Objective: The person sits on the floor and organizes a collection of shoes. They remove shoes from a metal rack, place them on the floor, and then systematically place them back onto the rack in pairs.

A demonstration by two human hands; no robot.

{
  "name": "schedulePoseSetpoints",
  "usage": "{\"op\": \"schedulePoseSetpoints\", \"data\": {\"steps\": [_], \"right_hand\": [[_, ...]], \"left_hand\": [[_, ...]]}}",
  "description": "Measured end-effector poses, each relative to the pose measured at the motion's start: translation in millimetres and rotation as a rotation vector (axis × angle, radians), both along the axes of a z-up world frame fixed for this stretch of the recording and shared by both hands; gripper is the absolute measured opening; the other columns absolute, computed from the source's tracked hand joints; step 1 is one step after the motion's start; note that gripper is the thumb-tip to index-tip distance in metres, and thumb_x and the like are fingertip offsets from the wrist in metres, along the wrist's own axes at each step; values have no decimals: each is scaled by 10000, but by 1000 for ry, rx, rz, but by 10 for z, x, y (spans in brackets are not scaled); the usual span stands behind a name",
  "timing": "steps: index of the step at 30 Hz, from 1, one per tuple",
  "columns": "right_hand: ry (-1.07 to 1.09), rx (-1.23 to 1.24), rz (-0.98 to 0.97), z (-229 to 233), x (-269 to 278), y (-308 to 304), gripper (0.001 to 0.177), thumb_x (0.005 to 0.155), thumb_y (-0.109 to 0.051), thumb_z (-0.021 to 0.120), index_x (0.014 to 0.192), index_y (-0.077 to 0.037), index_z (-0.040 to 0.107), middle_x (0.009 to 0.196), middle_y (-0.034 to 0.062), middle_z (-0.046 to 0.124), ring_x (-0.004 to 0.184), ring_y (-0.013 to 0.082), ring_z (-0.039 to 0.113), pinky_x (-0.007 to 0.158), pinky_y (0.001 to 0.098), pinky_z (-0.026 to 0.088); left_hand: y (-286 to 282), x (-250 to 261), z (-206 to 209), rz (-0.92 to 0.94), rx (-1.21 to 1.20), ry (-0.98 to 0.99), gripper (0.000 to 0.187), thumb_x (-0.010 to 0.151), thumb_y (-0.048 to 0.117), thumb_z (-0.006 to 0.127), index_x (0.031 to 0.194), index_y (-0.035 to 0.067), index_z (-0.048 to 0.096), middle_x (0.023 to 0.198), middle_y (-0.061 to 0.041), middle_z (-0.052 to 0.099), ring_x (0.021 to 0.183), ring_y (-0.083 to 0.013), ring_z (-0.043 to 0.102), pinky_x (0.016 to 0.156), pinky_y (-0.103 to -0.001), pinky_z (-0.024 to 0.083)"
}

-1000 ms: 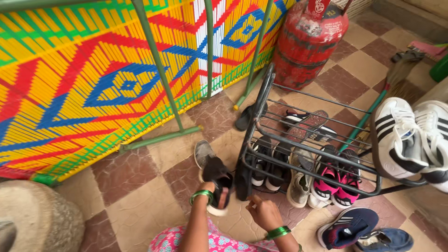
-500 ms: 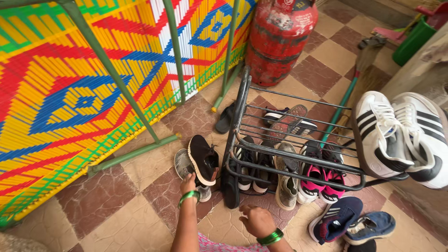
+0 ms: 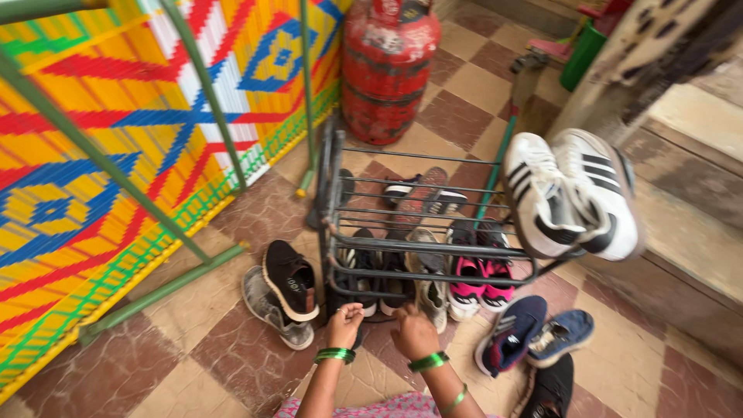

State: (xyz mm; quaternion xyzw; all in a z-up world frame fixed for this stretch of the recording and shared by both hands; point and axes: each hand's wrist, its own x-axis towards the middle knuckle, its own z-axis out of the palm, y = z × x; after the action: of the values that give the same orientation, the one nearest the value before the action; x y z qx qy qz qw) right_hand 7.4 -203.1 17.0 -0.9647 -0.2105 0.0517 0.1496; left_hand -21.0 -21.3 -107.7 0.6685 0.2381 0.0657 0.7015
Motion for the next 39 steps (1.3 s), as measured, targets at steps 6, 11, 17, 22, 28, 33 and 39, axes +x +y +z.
{"op": "schedulePoseSetpoints", "data": {"steps": [6,11,17,22,28,33,39], "right_hand": [[95,-57,-260,-371,199,-375,610,771,-150,750,1337,-113,524,1465,149,486,1058,377,679,889,486,556],[212,-103,-282,-369,63,-443,784,794,-111,714,1498,-169,376,1662,59,244,1147,369,642,939,486,545],[225,-47,-379,-308,38,-481,782,814,-53,647,1530,-201,369,1698,84,144,1140,368,652,970,483,535],[80,72,-362,-390,76,-601,667,804,-44,643,1435,-176,475,1625,120,324,1126,392,654,955,488,541],[133,-151,-421,-448,121,-561,726,763,-167,747,1422,-44,467,1308,203,589,1101,371,670,918,458,564],[59,-50,-477,-531,28,-461,246,854,-261,720,971,-47,746,1037,193,730,979,381,718,858,485,588],[147,191,-406,-229,11,-291,261,749,-311,824,833,-66,790,876,201,737,900,377,714,820,468,558]], "left_hand": [[-602,-125,226,-178,-4,-24,281,894,174,754,1146,55,721,928,-30,776,801,-104,701,742,-258,552],[-652,-567,419,-269,94,31,343,887,211,753,1198,83,690,974,-14,770,817,-78,729,736,-246,584],[-546,-928,612,-248,126,85,330,885,211,757,1179,73,704,987,-21,775,820,-89,729,744,-248,585],[-540,-865,607,-242,63,49,317,889,206,754,1170,65,710,981,-25,773,825,-85,722,755,-243,575],[-617,-742,539,-255,22,64,312,889,192,753,1165,55,708,994,-31,759,825,-85,732,759,-233,562],[-600,-692,497,-252,36,30,315,889,194,755,1168,54,711,1008,-56,763,797,-93,700,742,-237,558],[-546,-742,642,-257,159,69,465,851,256,789,1267,86,667,1200,-94,714,1035,-233,720,867,-330,582]]}}
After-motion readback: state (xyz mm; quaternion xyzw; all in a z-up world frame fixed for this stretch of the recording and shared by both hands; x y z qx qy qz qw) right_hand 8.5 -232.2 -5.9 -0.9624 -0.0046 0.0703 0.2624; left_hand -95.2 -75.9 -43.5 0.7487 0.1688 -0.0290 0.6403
